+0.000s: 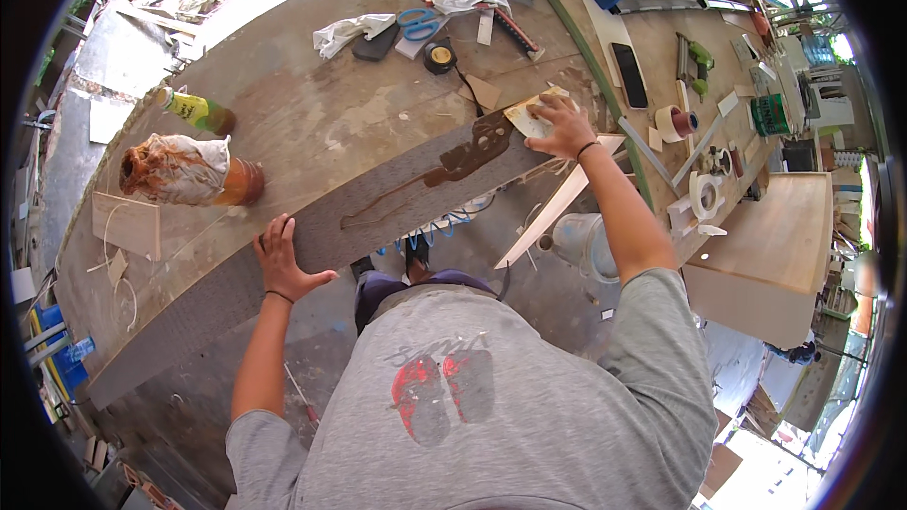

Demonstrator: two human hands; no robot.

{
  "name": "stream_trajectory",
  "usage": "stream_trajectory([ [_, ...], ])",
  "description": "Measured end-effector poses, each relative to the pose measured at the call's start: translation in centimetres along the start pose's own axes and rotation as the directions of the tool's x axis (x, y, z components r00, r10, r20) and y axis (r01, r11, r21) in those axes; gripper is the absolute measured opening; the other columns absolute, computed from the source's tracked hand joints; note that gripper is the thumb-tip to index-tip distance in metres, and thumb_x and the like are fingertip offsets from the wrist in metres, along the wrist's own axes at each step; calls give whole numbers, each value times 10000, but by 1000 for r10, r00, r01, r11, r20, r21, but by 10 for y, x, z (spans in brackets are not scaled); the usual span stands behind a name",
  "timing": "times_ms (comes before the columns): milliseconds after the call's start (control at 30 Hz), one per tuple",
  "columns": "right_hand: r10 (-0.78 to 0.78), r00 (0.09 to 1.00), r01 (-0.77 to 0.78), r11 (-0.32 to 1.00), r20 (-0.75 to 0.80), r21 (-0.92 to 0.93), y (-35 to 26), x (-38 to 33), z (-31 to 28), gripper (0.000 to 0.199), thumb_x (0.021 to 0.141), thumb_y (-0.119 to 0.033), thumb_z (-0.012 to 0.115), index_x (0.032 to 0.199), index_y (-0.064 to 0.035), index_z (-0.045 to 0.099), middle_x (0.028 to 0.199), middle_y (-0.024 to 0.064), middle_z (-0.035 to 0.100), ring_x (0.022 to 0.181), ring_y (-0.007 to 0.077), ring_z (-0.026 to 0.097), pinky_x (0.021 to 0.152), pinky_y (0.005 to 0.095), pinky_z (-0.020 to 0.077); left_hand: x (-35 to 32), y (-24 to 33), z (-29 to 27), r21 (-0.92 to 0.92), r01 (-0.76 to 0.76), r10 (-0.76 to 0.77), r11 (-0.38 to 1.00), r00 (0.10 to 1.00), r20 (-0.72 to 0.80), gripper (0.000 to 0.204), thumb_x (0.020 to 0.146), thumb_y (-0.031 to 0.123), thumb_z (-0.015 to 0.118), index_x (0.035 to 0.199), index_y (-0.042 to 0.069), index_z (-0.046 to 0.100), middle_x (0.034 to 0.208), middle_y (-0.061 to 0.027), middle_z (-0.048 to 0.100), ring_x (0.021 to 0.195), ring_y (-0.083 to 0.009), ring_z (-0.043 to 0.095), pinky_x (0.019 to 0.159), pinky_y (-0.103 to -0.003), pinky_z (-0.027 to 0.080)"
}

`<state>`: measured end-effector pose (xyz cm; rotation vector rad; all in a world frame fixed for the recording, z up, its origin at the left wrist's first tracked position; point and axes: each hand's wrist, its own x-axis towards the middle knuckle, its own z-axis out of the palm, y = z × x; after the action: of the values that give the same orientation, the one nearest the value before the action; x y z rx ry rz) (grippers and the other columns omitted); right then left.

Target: The person applies adhesive from a plastic bottle onto a wooden board and a veneer strip, spreading the glue across the surfaces using a scraper by hand. The person picks up the veneer strip, moves it aside, and then continues applying glue to the board at a workbench.

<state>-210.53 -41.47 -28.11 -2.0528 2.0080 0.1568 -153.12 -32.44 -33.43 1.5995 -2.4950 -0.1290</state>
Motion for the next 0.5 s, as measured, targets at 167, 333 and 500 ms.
stream_trajectory([
  [167,-76,997,76,997,21,30,17,-6,3,697,667,-549,734,1297,-275,616,1466,53,446,1406,290,330,1081,675,237,-2,-1,0,17,10,-10,1000,1000,9,1235,518,907,614,1422,112,342,1480,-113,358,1411,-295,290,1138,-590,116],
  [333,-79,995,77,996,55,37,2,-4,-22,674,661,-549,728,1269,-269,643,1441,60,480,1388,295,356,1076,673,240,0,0,-2,30,-19,19,999,1000,-13,1210,535,892,617,1424,116,350,1471,-129,375,1391,-316,328,1127,-580,151],
  [500,-53,998,52,998,36,18,-12,0,-16,667,660,-558,723,1251,-255,658,1431,64,495,1372,288,379,1064,679,253,0,0,-2,22,-31,31,999,1000,-4,1196,544,897,611,1423,126,358,1469,-130,378,1387,-320,331,1123,-581,155],
])
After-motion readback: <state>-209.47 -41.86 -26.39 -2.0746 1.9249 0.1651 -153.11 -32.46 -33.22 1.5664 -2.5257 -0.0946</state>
